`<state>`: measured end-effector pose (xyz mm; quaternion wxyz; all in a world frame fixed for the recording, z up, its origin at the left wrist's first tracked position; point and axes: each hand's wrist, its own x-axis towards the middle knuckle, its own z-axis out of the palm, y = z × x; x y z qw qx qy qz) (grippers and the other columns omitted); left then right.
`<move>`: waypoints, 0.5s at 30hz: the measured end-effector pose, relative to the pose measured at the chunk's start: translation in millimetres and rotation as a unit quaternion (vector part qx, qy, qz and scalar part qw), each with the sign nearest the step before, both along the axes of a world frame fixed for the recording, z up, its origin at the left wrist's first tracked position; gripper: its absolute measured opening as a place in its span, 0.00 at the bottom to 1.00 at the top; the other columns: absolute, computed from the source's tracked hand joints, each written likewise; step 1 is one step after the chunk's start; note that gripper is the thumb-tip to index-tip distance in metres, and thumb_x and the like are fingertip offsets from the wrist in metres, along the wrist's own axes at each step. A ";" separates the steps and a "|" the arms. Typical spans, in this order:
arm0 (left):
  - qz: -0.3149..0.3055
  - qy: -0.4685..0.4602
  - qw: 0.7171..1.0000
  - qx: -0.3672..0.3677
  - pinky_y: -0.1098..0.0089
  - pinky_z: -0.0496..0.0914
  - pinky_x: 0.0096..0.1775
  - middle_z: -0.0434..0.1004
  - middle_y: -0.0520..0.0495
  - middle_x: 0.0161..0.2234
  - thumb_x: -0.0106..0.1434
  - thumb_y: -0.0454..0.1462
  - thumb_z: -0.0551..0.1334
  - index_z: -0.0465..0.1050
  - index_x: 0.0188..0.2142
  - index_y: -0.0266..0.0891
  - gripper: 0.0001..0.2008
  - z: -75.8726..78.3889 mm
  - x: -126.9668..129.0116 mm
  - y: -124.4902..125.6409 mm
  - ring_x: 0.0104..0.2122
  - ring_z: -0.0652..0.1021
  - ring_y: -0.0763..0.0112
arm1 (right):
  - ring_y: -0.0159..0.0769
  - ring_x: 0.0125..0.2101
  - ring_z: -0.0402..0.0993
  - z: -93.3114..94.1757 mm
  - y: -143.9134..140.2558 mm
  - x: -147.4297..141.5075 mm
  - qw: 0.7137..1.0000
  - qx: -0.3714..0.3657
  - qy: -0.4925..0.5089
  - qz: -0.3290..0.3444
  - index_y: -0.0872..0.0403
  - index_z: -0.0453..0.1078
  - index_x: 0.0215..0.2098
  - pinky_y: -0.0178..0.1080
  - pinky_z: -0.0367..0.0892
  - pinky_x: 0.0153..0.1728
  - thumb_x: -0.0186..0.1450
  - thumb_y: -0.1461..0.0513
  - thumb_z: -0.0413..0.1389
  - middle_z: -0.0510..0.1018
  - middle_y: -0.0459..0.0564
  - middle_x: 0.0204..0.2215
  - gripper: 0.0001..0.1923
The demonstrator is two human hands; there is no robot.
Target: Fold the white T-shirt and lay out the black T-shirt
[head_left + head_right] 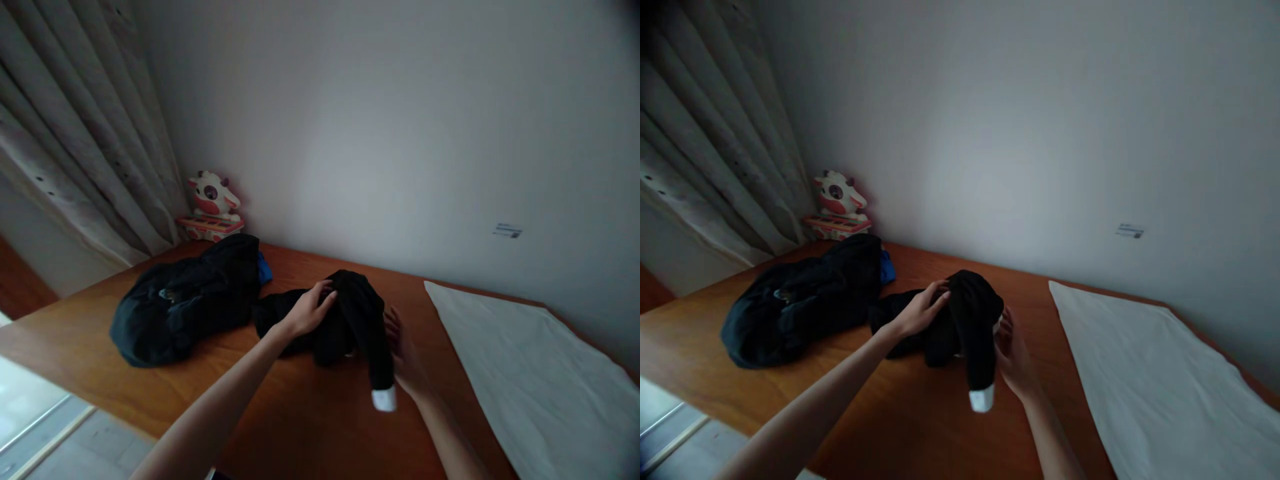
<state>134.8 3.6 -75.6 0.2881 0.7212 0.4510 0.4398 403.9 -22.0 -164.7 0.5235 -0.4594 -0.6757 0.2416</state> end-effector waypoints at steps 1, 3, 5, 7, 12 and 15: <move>0.020 0.063 0.998 0.008 0.53 0.69 0.59 0.78 0.37 0.55 0.70 0.52 0.55 0.69 0.58 0.38 0.25 -13.7 -0.8 -0.8 0.55 0.77 0.54 | 0.49 0.58 0.72 -1.4 0.7 -0.2 1.000 -0.008 -0.012 -0.007 0.49 0.53 0.70 0.56 0.68 0.59 0.65 0.47 0.60 0.72 0.59 0.61 0.40; 0.042 0.163 0.985 0.039 0.51 0.67 0.59 0.78 0.36 0.55 0.71 0.51 0.54 0.70 0.57 0.37 0.25 -30.7 -4.4 -5.7 0.56 0.77 0.53 | 0.50 0.59 0.71 -1.6 1.4 0.8 0.999 -0.030 -0.025 -0.028 0.51 0.55 0.69 0.57 0.66 0.60 0.66 0.46 0.58 0.72 0.61 0.60 0.38; 0.039 0.227 0.970 0.077 0.50 0.66 0.60 0.78 0.37 0.55 0.71 0.52 0.54 0.71 0.56 0.38 0.25 -34.4 -8.9 -13.3 0.57 0.75 0.52 | 0.50 0.59 0.70 1.7 0.0 3.0 0.997 -0.042 -0.047 -0.040 0.51 0.58 0.67 0.58 0.65 0.61 0.67 0.45 0.56 0.71 0.61 0.61 0.35; 0.010 0.268 0.957 0.106 0.50 0.65 0.60 0.78 0.38 0.56 0.70 0.54 0.55 0.72 0.56 0.39 0.26 -29.8 -12.5 -20.7 0.57 0.75 0.51 | 0.51 0.61 0.68 6.9 -3.5 4.2 0.994 -0.034 -0.097 -0.024 0.49 0.61 0.65 0.58 0.63 0.62 0.66 0.44 0.57 0.71 0.59 0.62 0.34; -0.129 0.335 0.922 0.141 0.46 0.61 0.61 0.73 0.34 0.60 0.52 0.65 0.64 0.72 0.59 0.40 0.44 -18.3 -15.3 -29.7 0.58 0.73 0.43 | 0.56 0.57 0.72 17.4 -12.2 -6.9 0.972 0.006 -0.234 -0.020 0.51 0.69 0.58 0.57 0.66 0.58 0.55 0.47 0.66 0.76 0.60 0.57 0.36; -0.161 0.348 0.912 0.145 0.46 0.58 0.63 0.72 0.34 0.62 0.46 0.65 0.68 0.70 0.61 0.43 0.49 -18.3 -14.5 -30.5 0.60 0.71 0.41 | 0.52 0.46 0.80 18.7 -10.5 -12.8 0.971 -0.018 -0.236 -0.040 0.50 0.74 0.47 0.51 0.72 0.47 0.62 0.53 0.59 0.83 0.56 0.43 0.17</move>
